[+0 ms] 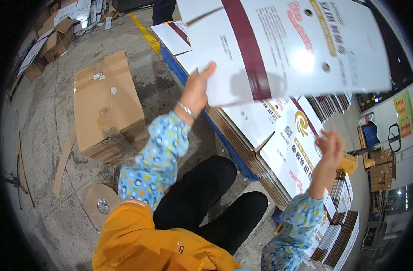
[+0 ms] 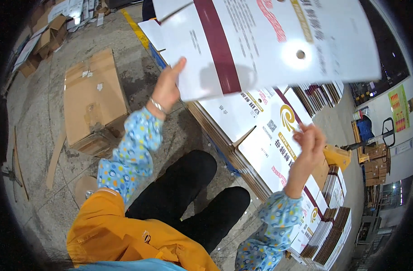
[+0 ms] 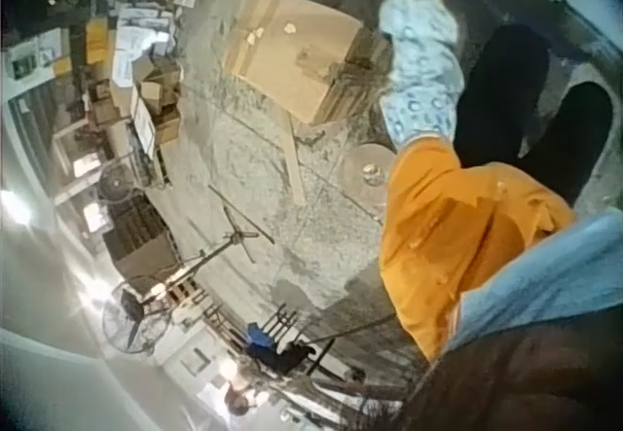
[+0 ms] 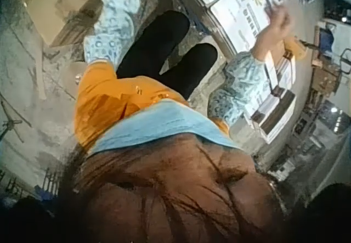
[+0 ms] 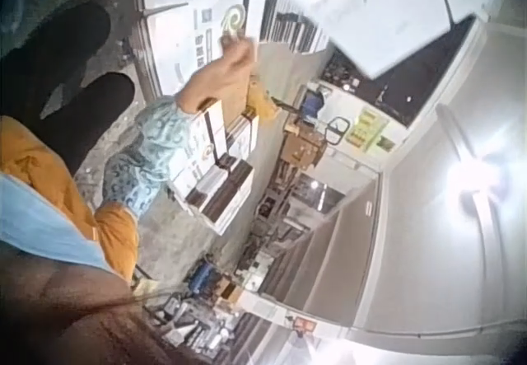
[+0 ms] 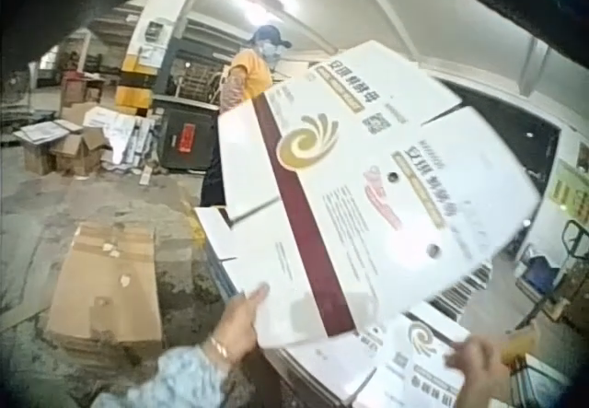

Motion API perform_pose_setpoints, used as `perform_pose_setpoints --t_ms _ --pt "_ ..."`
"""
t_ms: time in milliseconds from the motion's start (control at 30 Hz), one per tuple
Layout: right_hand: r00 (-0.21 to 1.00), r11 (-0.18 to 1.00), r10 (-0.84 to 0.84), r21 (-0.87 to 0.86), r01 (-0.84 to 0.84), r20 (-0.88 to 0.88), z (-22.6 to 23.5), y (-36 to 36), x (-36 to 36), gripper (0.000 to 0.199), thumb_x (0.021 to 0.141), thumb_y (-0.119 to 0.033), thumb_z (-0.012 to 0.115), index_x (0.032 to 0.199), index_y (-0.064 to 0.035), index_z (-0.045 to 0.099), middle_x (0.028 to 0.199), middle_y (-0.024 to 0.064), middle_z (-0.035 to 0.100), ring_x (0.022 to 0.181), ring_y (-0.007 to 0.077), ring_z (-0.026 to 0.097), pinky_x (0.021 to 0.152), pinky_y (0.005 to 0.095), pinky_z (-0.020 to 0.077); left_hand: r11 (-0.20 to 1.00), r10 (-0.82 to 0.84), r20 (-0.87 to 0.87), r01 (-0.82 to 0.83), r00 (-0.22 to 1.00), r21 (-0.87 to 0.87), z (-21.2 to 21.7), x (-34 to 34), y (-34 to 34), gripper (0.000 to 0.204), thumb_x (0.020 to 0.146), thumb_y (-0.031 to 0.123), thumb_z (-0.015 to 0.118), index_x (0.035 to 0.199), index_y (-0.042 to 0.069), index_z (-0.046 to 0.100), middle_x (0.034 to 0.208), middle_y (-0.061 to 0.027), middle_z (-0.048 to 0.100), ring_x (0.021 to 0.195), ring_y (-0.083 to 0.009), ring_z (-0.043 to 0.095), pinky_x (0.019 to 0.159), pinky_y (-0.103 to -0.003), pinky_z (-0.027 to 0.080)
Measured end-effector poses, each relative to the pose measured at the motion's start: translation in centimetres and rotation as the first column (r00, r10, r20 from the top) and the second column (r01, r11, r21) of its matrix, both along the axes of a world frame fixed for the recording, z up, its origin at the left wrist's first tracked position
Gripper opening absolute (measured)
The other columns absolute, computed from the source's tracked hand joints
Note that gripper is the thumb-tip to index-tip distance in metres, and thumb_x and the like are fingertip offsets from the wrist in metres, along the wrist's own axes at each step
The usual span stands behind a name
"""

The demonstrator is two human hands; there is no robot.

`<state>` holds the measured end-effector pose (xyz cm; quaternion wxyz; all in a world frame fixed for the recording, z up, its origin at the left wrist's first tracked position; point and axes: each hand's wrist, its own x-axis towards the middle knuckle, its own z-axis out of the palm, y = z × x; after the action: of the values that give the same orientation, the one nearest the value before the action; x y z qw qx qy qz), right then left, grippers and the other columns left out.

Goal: Folding and stacking cardboard boxes in a warehouse.

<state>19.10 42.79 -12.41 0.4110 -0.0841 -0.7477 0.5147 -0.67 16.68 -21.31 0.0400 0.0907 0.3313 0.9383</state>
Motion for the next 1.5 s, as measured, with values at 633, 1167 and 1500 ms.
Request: perform_pose_setpoints --t_ms 633,1167,1500 --pt "0.913 0.795 -0.343 0.587 0.155 0.223 -18.2 3.7 3.1 0.006 0.082 -0.003 0.057 0.087 0.0007 0.058 0.095 0.0137 0.057 0.088 0.0266 0.054 0.076 0.0326 0.0452 0.53 0.593 0.073 -0.32 0.802 -0.785 -16.8 -19.1 1.1 0.054 0.071 0.017 0.07 0.107 -0.009 0.038 0.105 -0.0255 0.054 0.101 -0.0336 0.055 0.086 -0.036 0.043" --pt "0.923 0.807 -0.332 0.566 0.17 0.196 -17.9 4.2 3.6 0.005 0.08 -0.003 0.057 0.084 0.0008 0.057 0.093 0.0127 0.058 0.086 0.0243 0.055 0.077 0.0313 0.0441 -0.005 0.387 -0.551 -0.595 0.74 -0.803 -15.6 -11.7 0.3 0.033 0.075 0.026 0.065 0.099 0.005 0.055 0.087 -0.0138 0.058 0.077 -0.0291 0.057 0.072 -0.036 0.046" --pt "0.751 0.615 -0.636 0.703 0.357 0.176 -19.4 9.5 12.3 0.01 0.079 -0.007 0.059 0.088 -0.0015 0.058 0.098 0.0145 0.057 0.091 0.0307 0.051 0.08 0.0386 0.0397 0.067 -0.207 -0.68 -0.683 0.703 -0.727 -9.4 -3.9 3.1 0.026 0.078 0.022 0.061 0.098 0.005 0.059 0.09 -0.0121 0.056 0.084 -0.0297 0.053 0.075 -0.038 0.043"
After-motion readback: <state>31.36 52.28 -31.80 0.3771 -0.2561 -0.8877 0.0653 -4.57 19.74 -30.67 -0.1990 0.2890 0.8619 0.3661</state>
